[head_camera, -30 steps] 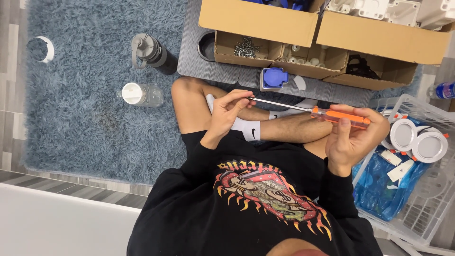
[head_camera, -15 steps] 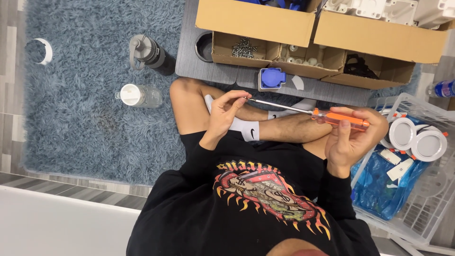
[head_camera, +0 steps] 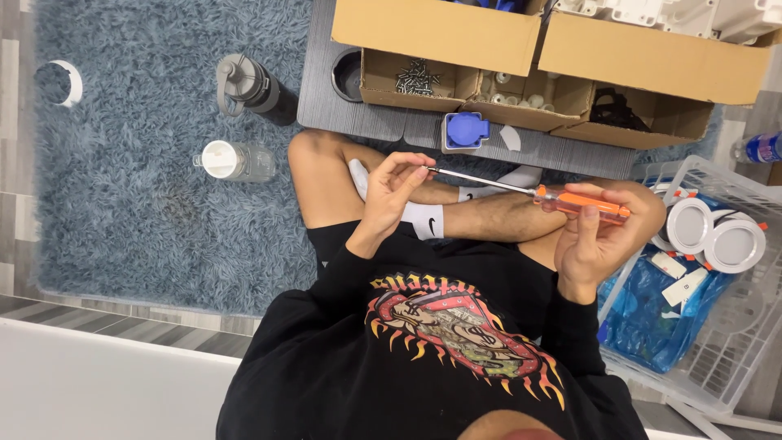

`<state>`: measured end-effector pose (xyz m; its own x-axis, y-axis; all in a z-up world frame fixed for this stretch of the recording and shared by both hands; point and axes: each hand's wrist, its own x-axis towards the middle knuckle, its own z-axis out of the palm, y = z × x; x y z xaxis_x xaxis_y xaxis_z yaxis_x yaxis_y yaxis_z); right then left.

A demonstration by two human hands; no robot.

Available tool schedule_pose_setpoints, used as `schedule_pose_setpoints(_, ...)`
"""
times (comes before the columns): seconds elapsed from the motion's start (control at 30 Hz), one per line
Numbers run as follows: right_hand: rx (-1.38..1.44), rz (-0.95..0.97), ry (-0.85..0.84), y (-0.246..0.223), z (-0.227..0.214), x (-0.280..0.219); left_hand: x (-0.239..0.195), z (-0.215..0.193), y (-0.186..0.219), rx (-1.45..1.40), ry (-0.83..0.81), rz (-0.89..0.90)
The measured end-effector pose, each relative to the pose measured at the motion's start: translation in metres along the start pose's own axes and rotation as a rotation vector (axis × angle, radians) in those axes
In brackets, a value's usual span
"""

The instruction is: Assembling plastic electrical boxes by inserting components and securing them with a manual screwdriver.

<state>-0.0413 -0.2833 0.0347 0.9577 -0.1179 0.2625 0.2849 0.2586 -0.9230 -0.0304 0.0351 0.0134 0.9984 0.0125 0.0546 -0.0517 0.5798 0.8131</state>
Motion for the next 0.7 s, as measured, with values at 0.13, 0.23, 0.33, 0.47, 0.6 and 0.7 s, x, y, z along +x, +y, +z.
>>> schedule_pose_setpoints(0.13,-0.049,-0.010,0.007,-0.005,0.007,0.001,-0.001,-0.006,-0.012,-0.101,0.003,-0.032)
schedule_pose_setpoints(0.23,-0.068,-0.003,0.013,-0.005,0.008,0.000,-0.001,-0.008,-0.019,-0.214,0.027,-0.070)
schedule_pose_setpoints(0.33,-0.077,-0.008,0.023,-0.004,0.008,-0.001,-0.001,-0.009,-0.025,-0.299,0.059,-0.089)
schedule_pose_setpoints(0.47,-0.080,-0.010,0.017,-0.004,0.010,-0.001,0.000,-0.008,-0.030,-0.377,0.084,-0.119)
schedule_pose_setpoints(0.6,-0.053,-0.015,0.016,-0.003,0.009,0.000,0.000,-0.006,-0.030,-0.368,0.084,-0.090)
schedule_pose_setpoints(0.7,-0.053,-0.032,-0.018,0.001,0.005,-0.001,0.002,-0.002,-0.031,-0.362,0.100,-0.069)
